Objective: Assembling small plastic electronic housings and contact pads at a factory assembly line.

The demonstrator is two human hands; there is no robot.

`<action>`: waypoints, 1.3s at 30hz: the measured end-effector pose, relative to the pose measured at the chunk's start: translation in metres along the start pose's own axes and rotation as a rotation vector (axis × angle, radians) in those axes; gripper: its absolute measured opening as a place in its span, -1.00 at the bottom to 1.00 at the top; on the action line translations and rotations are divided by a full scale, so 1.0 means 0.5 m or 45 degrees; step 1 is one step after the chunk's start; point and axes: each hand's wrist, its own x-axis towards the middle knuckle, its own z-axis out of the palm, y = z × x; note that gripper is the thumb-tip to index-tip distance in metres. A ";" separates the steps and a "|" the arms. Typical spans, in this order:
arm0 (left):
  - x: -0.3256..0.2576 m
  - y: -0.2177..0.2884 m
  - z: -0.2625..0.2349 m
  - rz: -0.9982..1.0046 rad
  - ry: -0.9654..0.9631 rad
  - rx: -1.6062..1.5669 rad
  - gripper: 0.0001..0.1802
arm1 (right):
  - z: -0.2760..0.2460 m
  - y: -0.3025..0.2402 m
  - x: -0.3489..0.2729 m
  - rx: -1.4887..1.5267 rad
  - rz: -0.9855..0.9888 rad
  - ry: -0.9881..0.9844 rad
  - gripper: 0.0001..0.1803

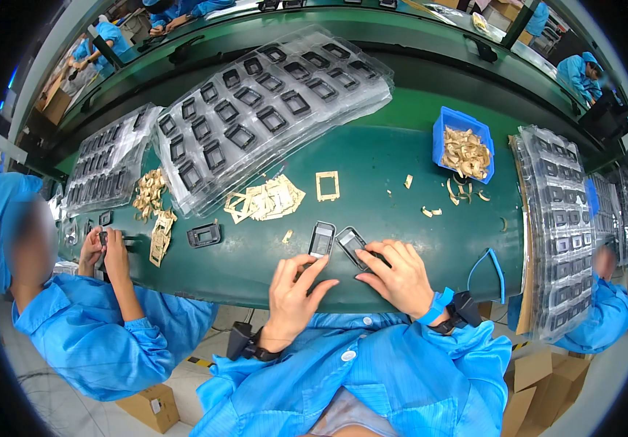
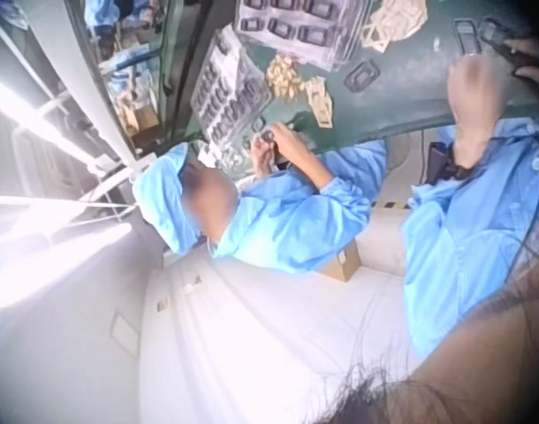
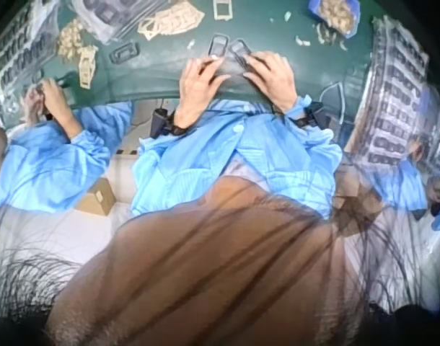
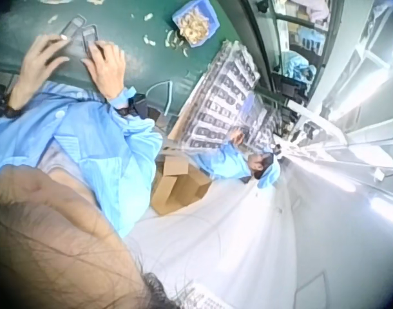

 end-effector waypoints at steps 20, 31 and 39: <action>0.213 -0.035 -0.239 0.401 0.178 0.257 -0.79 | -0.055 0.060 0.150 0.044 -0.228 -0.205 -0.48; 0.789 -0.106 -0.146 0.438 0.235 0.565 -0.83 | -0.019 0.058 0.085 0.190 -0.020 -0.069 -0.84; 0.964 -0.371 0.108 0.216 0.329 0.879 -0.77 | -0.085 0.240 0.585 0.061 0.067 0.778 -0.93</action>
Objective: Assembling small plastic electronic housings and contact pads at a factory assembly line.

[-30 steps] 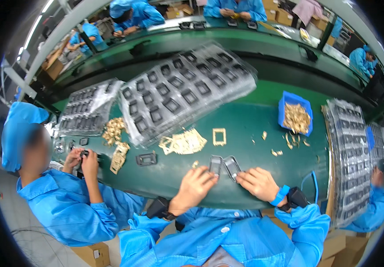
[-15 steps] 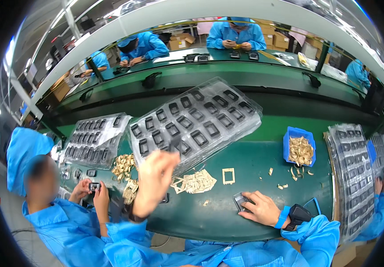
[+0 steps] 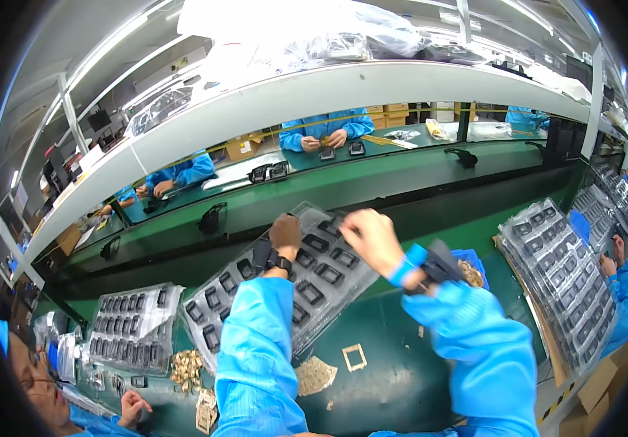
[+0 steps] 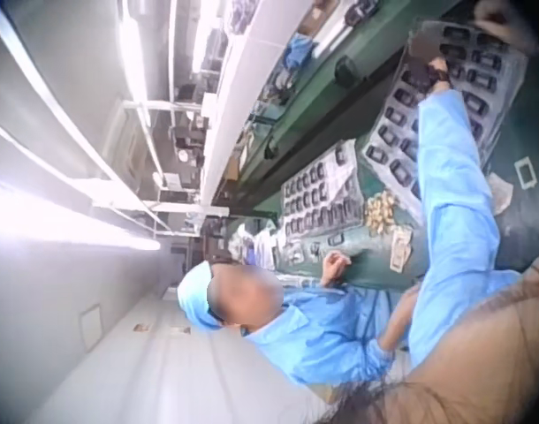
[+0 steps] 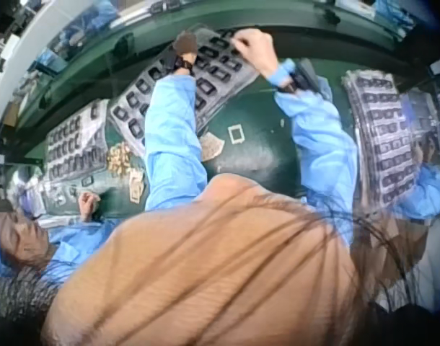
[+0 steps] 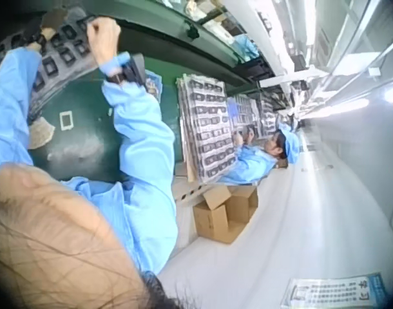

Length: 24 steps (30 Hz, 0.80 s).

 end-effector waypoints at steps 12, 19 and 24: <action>-0.020 -0.056 0.016 -0.205 0.207 0.097 -0.80 | 0.481 0.257 0.119 0.015 0.046 -0.237 -0.73; 0.013 0.285 -0.293 -0.032 0.386 -0.507 -0.93 | 0.397 0.306 0.130 0.208 -0.115 -0.575 -0.65; -0.158 0.268 -0.658 0.285 0.536 -0.660 -0.80 | 0.148 -0.237 0.086 0.210 -0.367 -0.568 -0.35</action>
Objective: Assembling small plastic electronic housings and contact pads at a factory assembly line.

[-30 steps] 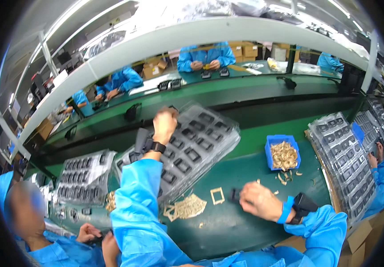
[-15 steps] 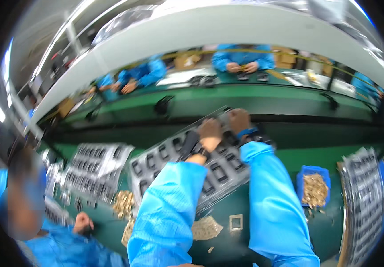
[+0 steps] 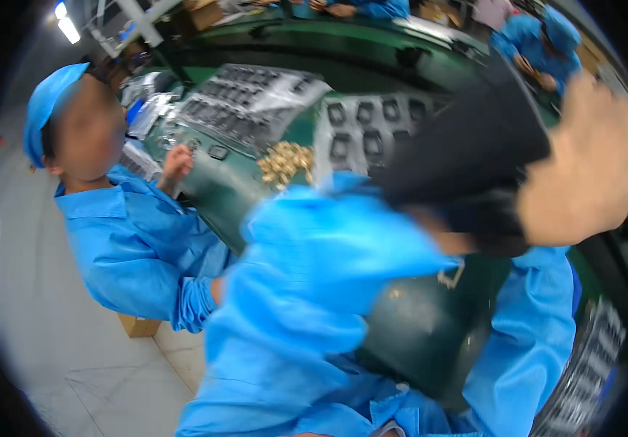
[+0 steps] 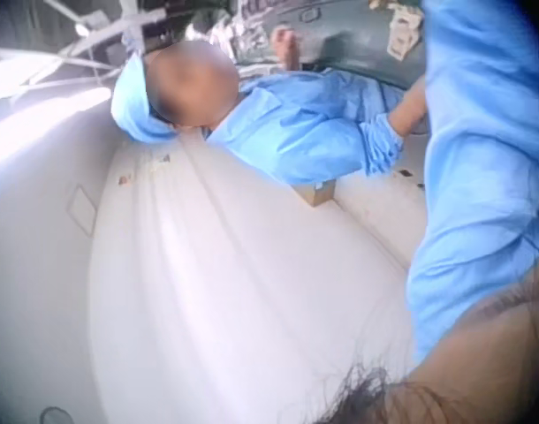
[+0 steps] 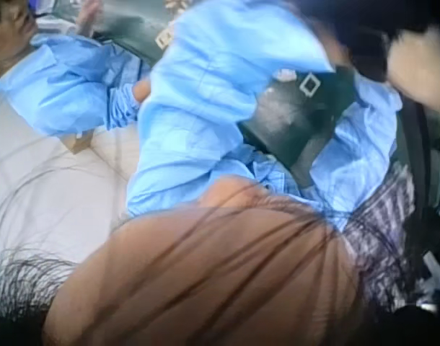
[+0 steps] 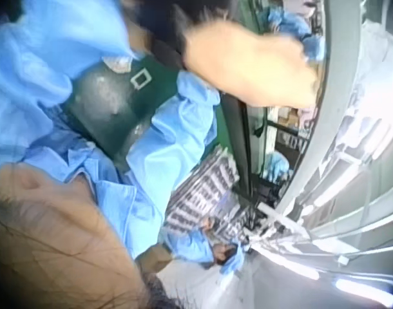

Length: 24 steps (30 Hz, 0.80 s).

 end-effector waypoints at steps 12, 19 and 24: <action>-0.414 0.002 -0.460 -0.649 -0.485 0.241 -0.75 | 0.069 -0.233 -0.353 0.358 -0.004 -0.884 -0.66; -0.647 -0.001 -0.409 -1.092 -0.474 0.159 -0.35 | 0.170 -0.231 -0.403 0.328 -0.108 -0.629 -0.21; -0.657 -0.002 -0.371 -1.070 -0.410 0.220 -0.29 | 0.195 -0.224 -0.414 0.371 -0.028 -0.601 -0.19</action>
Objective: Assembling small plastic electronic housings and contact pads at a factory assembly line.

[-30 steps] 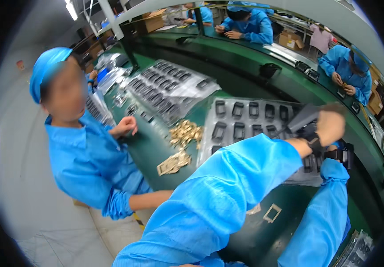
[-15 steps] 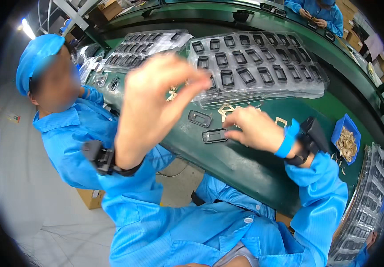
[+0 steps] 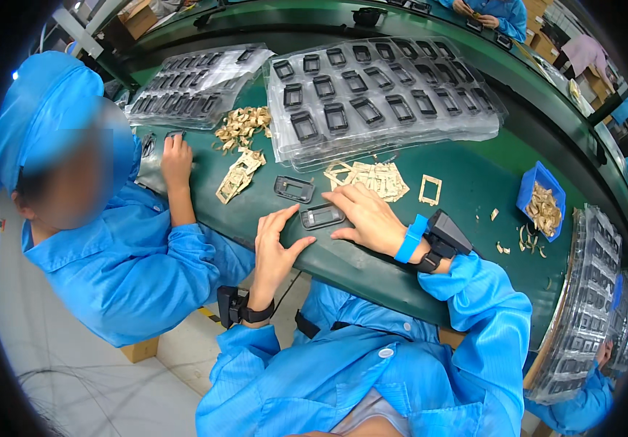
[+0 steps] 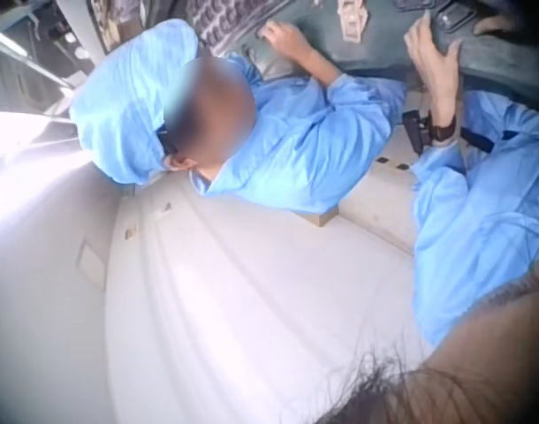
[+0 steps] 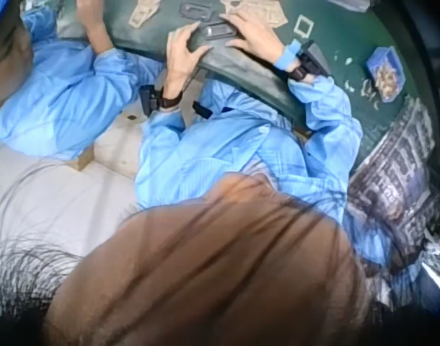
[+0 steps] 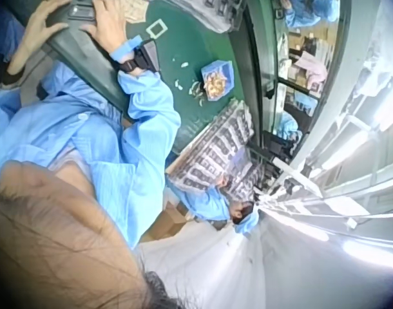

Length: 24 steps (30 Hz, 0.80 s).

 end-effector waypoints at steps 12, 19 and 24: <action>-0.045 0.089 0.072 0.049 -0.012 -0.250 -0.44 | -0.065 -0.036 -0.116 0.554 0.287 0.081 -0.32; -0.038 0.129 0.108 0.239 -0.284 -0.239 -0.64 | -0.073 -0.037 -0.252 0.381 0.400 0.249 -0.65; -0.019 0.155 0.101 0.020 -0.389 -0.560 -0.67 | -0.096 -0.045 -0.248 0.418 0.407 0.402 -0.79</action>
